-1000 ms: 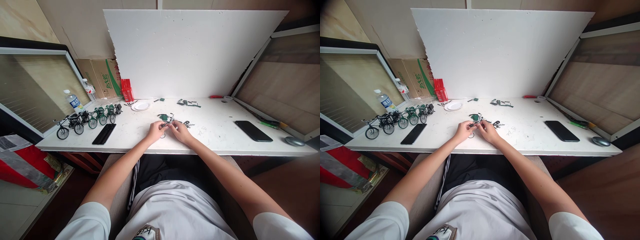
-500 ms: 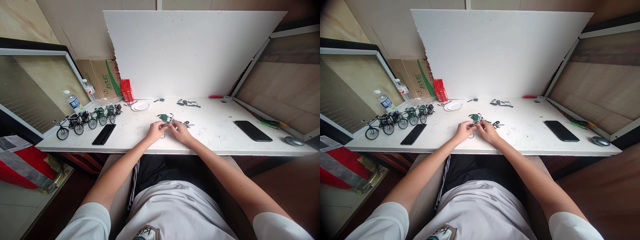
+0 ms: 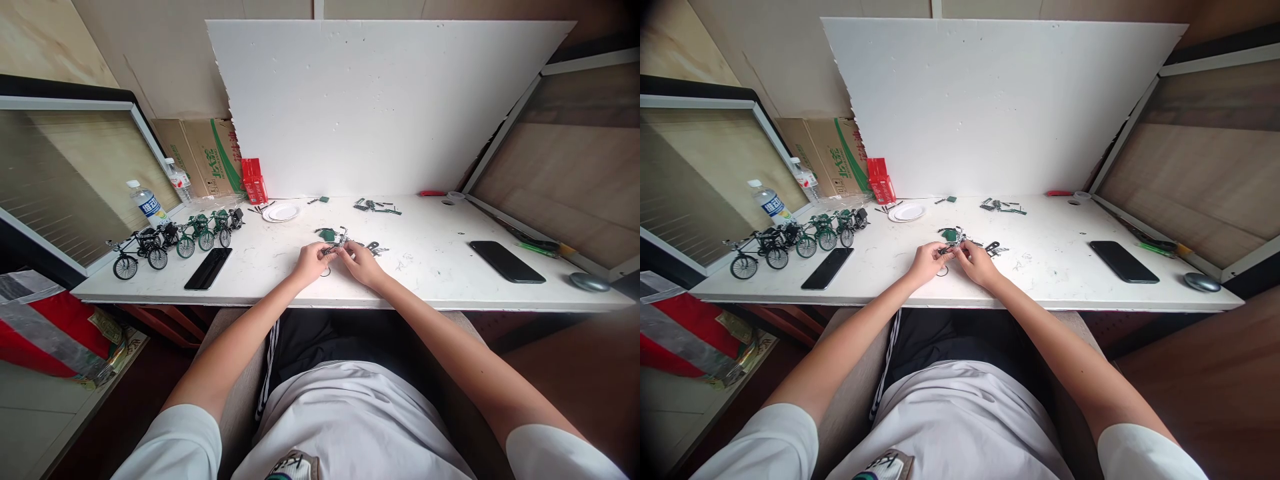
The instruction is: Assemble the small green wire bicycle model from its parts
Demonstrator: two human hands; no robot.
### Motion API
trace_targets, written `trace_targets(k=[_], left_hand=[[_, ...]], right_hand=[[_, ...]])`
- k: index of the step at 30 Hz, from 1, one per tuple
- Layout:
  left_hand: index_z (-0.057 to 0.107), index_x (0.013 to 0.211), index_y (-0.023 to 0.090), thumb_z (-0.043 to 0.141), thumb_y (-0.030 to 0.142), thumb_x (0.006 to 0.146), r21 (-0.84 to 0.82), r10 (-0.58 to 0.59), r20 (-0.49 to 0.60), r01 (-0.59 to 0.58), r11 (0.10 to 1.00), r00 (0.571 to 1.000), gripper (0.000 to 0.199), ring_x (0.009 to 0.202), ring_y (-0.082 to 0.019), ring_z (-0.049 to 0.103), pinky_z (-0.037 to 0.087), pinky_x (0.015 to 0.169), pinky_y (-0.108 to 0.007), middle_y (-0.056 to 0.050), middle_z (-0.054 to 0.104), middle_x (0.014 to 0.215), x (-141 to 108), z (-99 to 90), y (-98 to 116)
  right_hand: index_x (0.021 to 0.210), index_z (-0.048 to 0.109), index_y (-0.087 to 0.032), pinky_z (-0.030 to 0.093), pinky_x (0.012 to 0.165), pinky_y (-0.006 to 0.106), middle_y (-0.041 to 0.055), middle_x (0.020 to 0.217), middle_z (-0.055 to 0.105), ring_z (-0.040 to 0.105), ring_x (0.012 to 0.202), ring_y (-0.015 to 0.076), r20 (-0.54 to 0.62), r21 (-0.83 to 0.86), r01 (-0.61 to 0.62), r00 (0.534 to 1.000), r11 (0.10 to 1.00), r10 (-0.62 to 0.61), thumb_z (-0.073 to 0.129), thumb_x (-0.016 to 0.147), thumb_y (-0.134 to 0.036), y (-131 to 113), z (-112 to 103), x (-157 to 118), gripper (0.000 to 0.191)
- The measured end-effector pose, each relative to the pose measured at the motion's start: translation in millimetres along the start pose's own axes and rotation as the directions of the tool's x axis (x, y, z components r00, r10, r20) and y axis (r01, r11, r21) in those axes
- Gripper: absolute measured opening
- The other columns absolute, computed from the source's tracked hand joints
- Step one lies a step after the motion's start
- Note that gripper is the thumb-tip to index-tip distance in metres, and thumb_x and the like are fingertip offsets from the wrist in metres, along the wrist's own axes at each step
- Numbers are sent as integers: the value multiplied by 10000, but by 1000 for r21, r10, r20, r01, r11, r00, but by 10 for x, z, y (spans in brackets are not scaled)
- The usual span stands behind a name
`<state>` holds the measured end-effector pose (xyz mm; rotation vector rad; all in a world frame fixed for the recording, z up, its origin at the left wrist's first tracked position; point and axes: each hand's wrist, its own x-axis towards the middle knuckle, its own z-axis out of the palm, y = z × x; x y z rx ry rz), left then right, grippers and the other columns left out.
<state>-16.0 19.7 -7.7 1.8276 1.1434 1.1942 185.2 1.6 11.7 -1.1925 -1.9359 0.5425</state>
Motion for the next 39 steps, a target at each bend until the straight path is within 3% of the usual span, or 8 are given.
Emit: trace_targets(k=[26,32,39], left_hand=[[769,1028,165,780,469,929,79,50,-3,-50,996,999,320,582,-149,604,436,569,-255,12,629,638,7,2,-26],[769,1072,158,755,353,945,116,77,16,-78,990,997,233,596,-153,610,450,588,-253,17,605,634,4,6,-35],[765,1075,154,747,328,947,126,82,15,-83,989,997,217,605,-150,613,456,598,-251,22,594,634,0,7,-32]], right_hand=[[986,638,-229,467,691,363,76,927,774,614,705,219,21,-14,-21,1000,1000,22,458,1074,-680,28,8,3,493],[809,513,-255,401,624,368,49,715,636,545,636,225,38,-112,-30,999,993,35,453,1067,-704,21,19,-1,521],[785,436,-262,374,614,363,34,703,596,526,625,215,48,-104,-36,998,994,41,458,1070,-675,0,16,-6,503]])
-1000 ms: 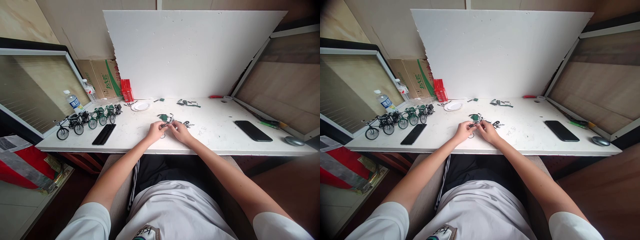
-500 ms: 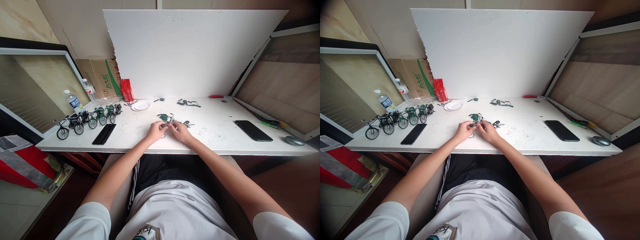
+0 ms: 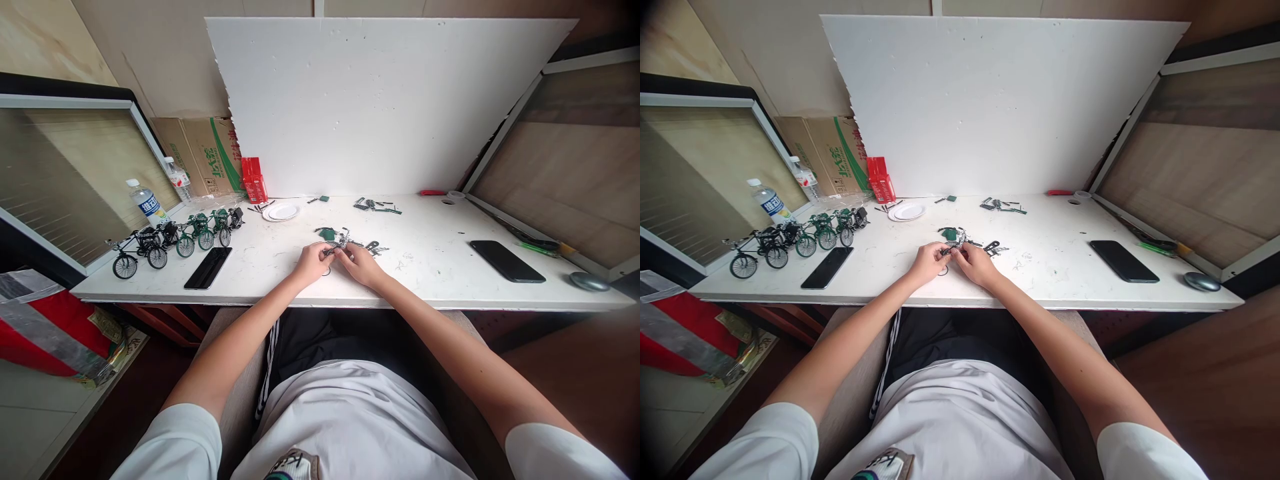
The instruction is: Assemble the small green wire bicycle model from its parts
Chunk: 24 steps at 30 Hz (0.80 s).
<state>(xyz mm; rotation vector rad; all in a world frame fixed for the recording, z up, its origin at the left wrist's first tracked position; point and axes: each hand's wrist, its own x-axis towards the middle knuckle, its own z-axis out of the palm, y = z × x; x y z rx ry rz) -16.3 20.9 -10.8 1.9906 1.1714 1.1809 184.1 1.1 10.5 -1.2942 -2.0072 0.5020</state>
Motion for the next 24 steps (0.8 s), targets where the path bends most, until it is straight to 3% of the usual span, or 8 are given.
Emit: trace_targets(k=[24], left_hand=[[787,1044,163,735,275,915,61,55,-20,-53,997,998,178,618,-137,533,448,627,-265,14,617,668,2,4,31]], right_hand=[[771,437,-269,366,595,363,37,691,605,519,610,211,-7,-20,-1,1000,1000,1,459,1060,-689,34,15,9,511]])
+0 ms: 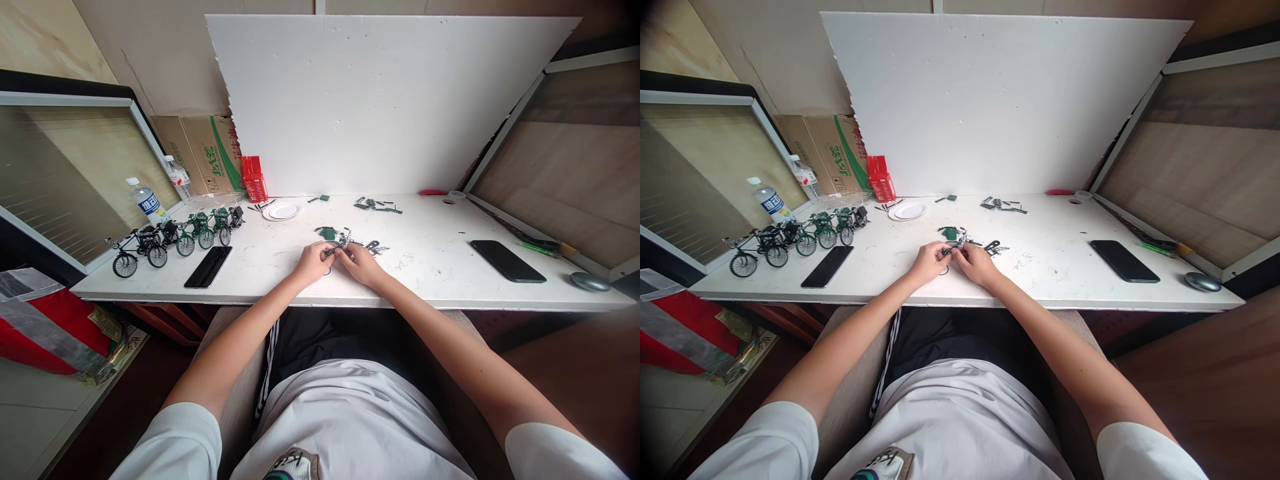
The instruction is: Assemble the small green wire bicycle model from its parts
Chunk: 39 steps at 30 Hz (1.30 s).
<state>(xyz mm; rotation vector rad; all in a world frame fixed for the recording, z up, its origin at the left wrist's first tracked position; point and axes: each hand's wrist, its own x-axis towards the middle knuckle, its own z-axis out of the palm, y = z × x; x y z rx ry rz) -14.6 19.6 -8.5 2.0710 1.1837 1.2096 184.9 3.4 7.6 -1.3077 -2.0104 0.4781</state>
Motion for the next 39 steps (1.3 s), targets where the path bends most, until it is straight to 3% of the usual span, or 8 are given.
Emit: trace_targets(k=[33,39], left_hand=[[744,1032,163,688,192,919,78,75,29,-77,994,997,129,633,-125,569,476,663,-262,-11,700,801,-33,-10,43],[737,1012,168,682,193,921,88,85,31,-87,992,996,109,639,-131,570,470,654,-264,-16,699,809,-35,-10,47]], right_hand=[[874,539,-238,396,646,363,77,791,692,563,668,229,44,-43,-6,999,999,8,460,1069,-599,-1,-8,5,418],[936,597,-226,416,677,356,94,830,718,595,707,240,52,-24,1,999,1000,1,459,1069,-670,-17,-18,2,483]])
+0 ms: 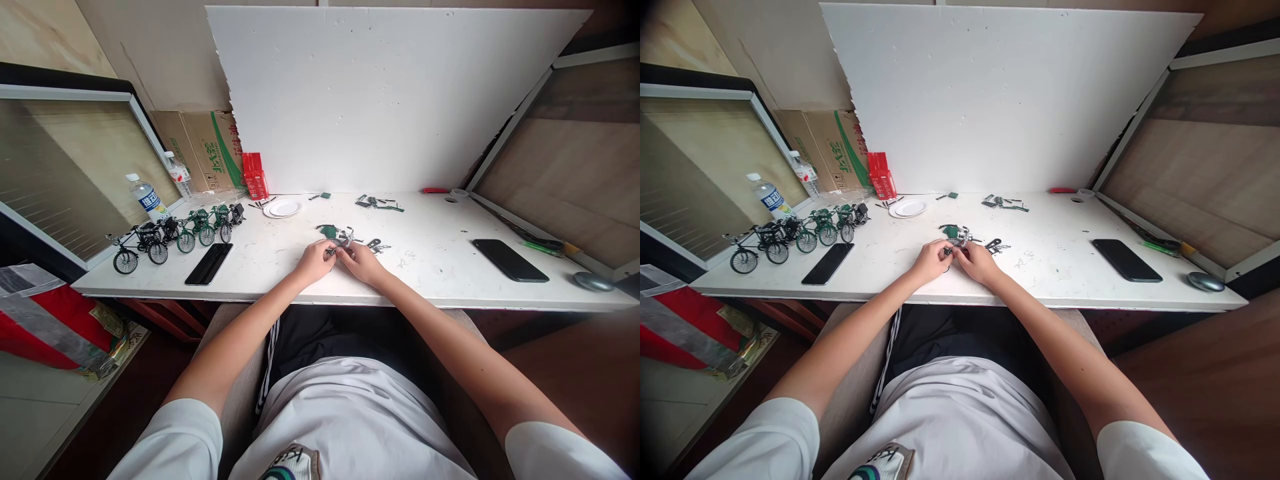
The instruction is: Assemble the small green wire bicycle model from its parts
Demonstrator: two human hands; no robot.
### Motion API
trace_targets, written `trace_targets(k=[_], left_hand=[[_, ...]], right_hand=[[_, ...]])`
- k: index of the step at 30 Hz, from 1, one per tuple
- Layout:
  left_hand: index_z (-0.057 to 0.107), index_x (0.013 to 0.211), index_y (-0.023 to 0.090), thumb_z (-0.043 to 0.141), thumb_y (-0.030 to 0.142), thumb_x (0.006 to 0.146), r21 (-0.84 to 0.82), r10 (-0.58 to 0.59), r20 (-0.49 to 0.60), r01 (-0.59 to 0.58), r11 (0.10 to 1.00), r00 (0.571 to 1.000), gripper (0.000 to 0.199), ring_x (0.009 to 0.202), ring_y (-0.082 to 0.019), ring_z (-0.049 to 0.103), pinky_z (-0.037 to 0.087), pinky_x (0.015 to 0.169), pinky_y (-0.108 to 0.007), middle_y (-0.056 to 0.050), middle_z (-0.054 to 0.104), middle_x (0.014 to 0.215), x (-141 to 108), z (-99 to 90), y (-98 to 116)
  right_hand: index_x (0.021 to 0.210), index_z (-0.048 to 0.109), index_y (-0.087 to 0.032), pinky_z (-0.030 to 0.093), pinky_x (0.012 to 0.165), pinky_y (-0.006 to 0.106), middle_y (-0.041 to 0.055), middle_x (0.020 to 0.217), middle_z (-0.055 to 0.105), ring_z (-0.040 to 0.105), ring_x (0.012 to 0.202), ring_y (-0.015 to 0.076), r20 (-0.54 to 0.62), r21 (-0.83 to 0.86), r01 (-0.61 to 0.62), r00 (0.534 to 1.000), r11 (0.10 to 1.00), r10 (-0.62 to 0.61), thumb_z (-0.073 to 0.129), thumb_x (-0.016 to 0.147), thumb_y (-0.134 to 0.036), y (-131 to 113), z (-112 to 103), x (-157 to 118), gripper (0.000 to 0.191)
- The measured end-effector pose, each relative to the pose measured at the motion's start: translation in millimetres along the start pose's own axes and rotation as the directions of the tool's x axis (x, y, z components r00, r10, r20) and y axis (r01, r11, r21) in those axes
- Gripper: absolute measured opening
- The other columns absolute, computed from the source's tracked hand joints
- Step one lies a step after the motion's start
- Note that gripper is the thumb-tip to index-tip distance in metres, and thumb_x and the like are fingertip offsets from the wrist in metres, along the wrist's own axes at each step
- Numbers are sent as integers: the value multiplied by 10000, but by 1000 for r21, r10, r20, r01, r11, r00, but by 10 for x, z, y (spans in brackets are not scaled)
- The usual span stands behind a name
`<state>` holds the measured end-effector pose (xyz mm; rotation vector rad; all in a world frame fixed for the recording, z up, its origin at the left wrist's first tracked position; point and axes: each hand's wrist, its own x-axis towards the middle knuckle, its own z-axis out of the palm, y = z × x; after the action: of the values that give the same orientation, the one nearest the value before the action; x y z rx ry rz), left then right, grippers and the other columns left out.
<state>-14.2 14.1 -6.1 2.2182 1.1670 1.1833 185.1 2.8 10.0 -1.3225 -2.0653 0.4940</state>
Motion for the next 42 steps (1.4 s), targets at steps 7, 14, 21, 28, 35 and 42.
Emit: trace_targets(k=[7,14,21,28,35,42], left_hand=[[717,999,171,672,200,923,13,-8,13,8,1000,1000,92,629,-131,559,462,656,-268,-3,675,779,2,-7,18],[698,978,183,675,205,922,26,-26,20,26,999,999,65,632,-133,560,448,653,-271,0,669,788,-2,-15,46],[688,976,187,669,217,929,45,-26,21,25,999,999,59,633,-137,557,448,652,-280,-2,664,793,-4,-26,77],[677,973,196,664,214,933,48,-26,27,25,999,999,46,634,-139,554,440,649,-283,2,655,790,-7,-31,86],[670,984,195,658,201,934,49,-38,39,36,998,999,52,639,-138,564,444,660,-286,1,661,808,-11,-44,115],[676,1001,199,661,202,934,60,-38,39,36,998,999,69,642,-146,569,451,672,-291,0,669,810,-9,-40,106]], right_hand=[[950,626,-218,417,677,359,90,789,699,572,698,240,-5,-3,-1,1000,1000,1,457,1063,-701,-4,-3,0,524],[952,619,-219,423,685,366,100,828,719,592,715,247,0,-3,5,1000,1000,-5,457,1066,-669,14,4,8,492],[887,551,-237,407,660,368,88,800,698,593,687,245,-4,-36,-14,1000,999,14,455,1061,-627,39,22,22,437],[946,602,-224,420,680,371,95,836,721,608,701,249,12,-24,-3,1000,1000,4,446,1069,-618,12,1,12,441],[918,574,-231,403,667,366,76,799,694,585,670,239,6,-29,0,1000,1000,0,439,1058,-589,12,8,16,407],[936,599,-235,404,667,359,62,777,688,562,659,231,11,-29,1,1000,1000,-1,440,1063,-631,-9,-4,4,445]])
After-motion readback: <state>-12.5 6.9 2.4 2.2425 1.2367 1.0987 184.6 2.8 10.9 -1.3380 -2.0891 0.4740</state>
